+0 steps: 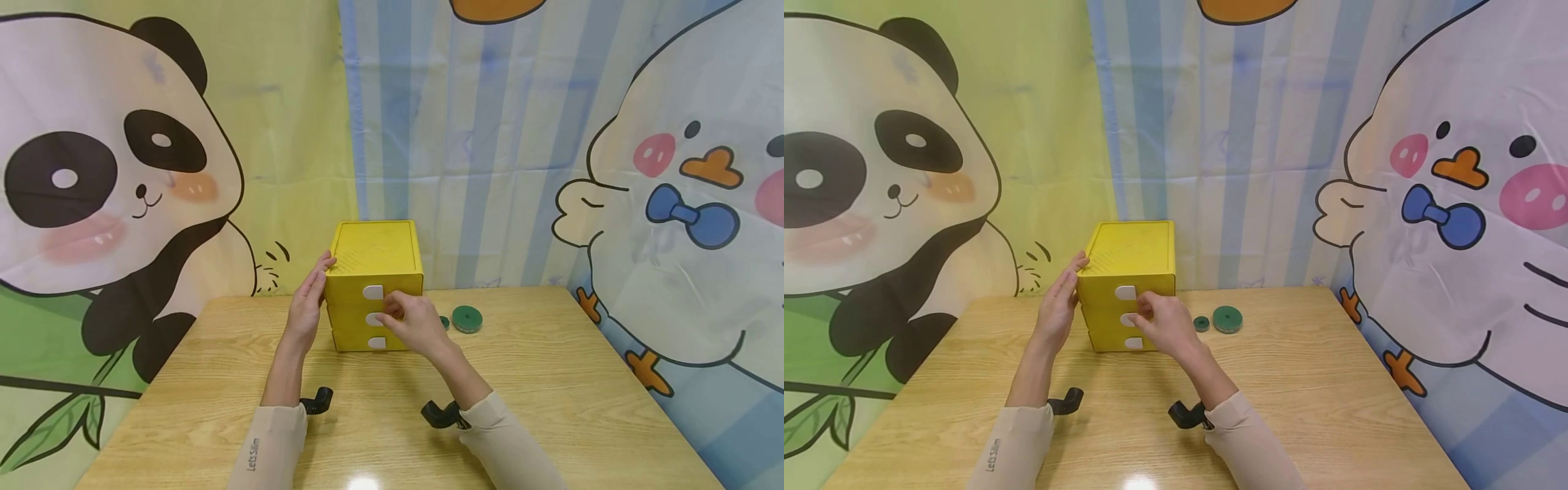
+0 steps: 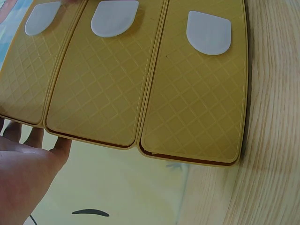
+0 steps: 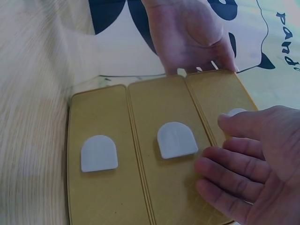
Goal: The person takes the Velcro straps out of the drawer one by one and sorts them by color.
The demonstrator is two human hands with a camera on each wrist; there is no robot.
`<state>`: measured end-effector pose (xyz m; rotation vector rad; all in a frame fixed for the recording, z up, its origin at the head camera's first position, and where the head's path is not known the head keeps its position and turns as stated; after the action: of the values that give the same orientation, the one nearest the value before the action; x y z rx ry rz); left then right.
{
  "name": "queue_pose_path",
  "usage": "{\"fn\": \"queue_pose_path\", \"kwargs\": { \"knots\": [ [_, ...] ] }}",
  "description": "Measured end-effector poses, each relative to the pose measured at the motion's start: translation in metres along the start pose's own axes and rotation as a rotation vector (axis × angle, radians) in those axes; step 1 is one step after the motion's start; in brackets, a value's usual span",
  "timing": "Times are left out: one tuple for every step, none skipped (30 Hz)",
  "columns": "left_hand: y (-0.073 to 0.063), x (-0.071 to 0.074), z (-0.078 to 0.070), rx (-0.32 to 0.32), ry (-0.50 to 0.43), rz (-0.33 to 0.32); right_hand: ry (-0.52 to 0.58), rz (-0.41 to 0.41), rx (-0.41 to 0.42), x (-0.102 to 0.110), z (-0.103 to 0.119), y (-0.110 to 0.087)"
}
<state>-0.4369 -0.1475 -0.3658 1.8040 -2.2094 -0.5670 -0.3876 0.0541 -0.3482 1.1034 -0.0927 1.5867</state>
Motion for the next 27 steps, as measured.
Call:
{"fn": "queue_pose_path", "kwargs": {
  "knots": [
    [0.000,0.000,0.000,0.001,0.001,0.000,-0.006,0.008,0.001,-0.001,-0.001,0.000],
    [0.000,0.000,0.000,0.001,0.001,0.000,-0.015,0.015,0.003,-0.003,-0.001,0.000],
    [0.000,0.000,0.000,0.001,0.000,-0.002,-0.020,0.024,0.002,-0.004,-0.002,0.001],
    [0.000,0.000,0.000,0.001,-0.001,-0.002,-0.029,0.031,0.000,-0.006,-0.003,0.001],
    [0.000,0.000,0.000,-0.001,-0.003,-0.002,-0.034,0.040,-0.003,-0.007,-0.003,0.001],
    [0.000,0.000,-0.001,-0.002,-0.004,0.000,-0.040,0.050,-0.007,-0.009,-0.004,0.001],
    [-0.001,-0.001,-0.001,-0.003,-0.006,0.000,-0.046,0.059,-0.011,-0.010,-0.005,0.002],
    [-0.001,-0.001,-0.002,-0.005,-0.007,0.000,-0.054,0.070,-0.014,-0.012,-0.006,0.002],
    [-0.001,-0.001,-0.003,-0.007,-0.007,0.001,-0.061,0.080,-0.019,-0.013,-0.007,0.002],
    [-0.001,-0.002,-0.003,-0.009,-0.007,0.003,-0.069,0.087,-0.016,-0.014,-0.008,0.002],
    [-0.001,-0.002,-0.004,-0.010,-0.006,0.006,-0.075,0.093,-0.016,-0.015,-0.008,0.002],
    [-0.001,-0.003,-0.004,-0.011,-0.004,0.006,-0.082,0.096,-0.013,-0.016,-0.008,0.002],
    [-0.001,-0.003,-0.004,-0.013,-0.003,0.006,-0.089,0.096,-0.008,-0.017,-0.008,0.002],
    [-0.001,-0.003,-0.004,-0.013,-0.002,0.006,-0.096,0.094,0.002,-0.017,-0.008,0.002],
    [-0.001,-0.003,-0.004,-0.013,0.000,0.008,-0.101,0.089,0.008,-0.017,-0.008,0.002],
    [-0.001,-0.003,-0.004,-0.013,0.001,0.007,-0.103,0.083,0.016,-0.017,-0.008,0.002],
    [0.000,-0.003,-0.004,-0.012,0.003,0.008,-0.101,0.078,0.021,-0.017,-0.008,0.003],
    [0.000,-0.002,-0.004,-0.010,0.005,0.006,-0.103,0.074,0.027,-0.017,-0.008,0.003],
    [0.000,-0.002,-0.003,-0.011,0.007,0.008,-0.102,0.070,0.031,-0.017,-0.008,0.003],
    [0.000,-0.002,-0.003,-0.009,0.008,0.008,-0.103,0.066,0.037,-0.018,-0.008,0.003],
    [0.000,-0.002,-0.003,-0.008,0.009,0.007,-0.103,0.065,0.036,-0.018,-0.009,0.004],
    [0.000,-0.001,-0.003,-0.007,0.009,0.005,-0.100,0.065,0.038,-0.019,-0.009,0.004],
    [0.000,-0.001,-0.003,-0.007,0.010,0.005,-0.101,0.067,0.037,-0.020,-0.010,0.004],
    [-0.001,-0.001,-0.003,-0.005,0.009,0.004,-0.104,0.069,0.033,-0.021,-0.010,0.004],
    [-0.001,-0.001,-0.003,-0.004,0.008,0.004,-0.106,0.070,0.033,-0.021,-0.011,0.004],
    [-0.001,-0.001,-0.003,-0.002,0.008,0.001,-0.110,0.070,0.036,-0.021,-0.010,0.004],
    [-0.002,-0.001,-0.003,0.000,0.008,0.000,-0.112,0.071,0.035,-0.022,-0.010,0.004]
  ]
}}
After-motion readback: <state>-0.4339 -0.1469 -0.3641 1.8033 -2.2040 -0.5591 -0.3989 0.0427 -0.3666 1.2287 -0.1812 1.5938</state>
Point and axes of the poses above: each hand's wrist, its own y-axis towards the middle knuckle, its own x-axis out of the back of the hand, z = x × y, the point moved 10 cm from there along y, towards the middle knuckle, and after that the axes turned 2 degrees about z, right-handed, at the moved point
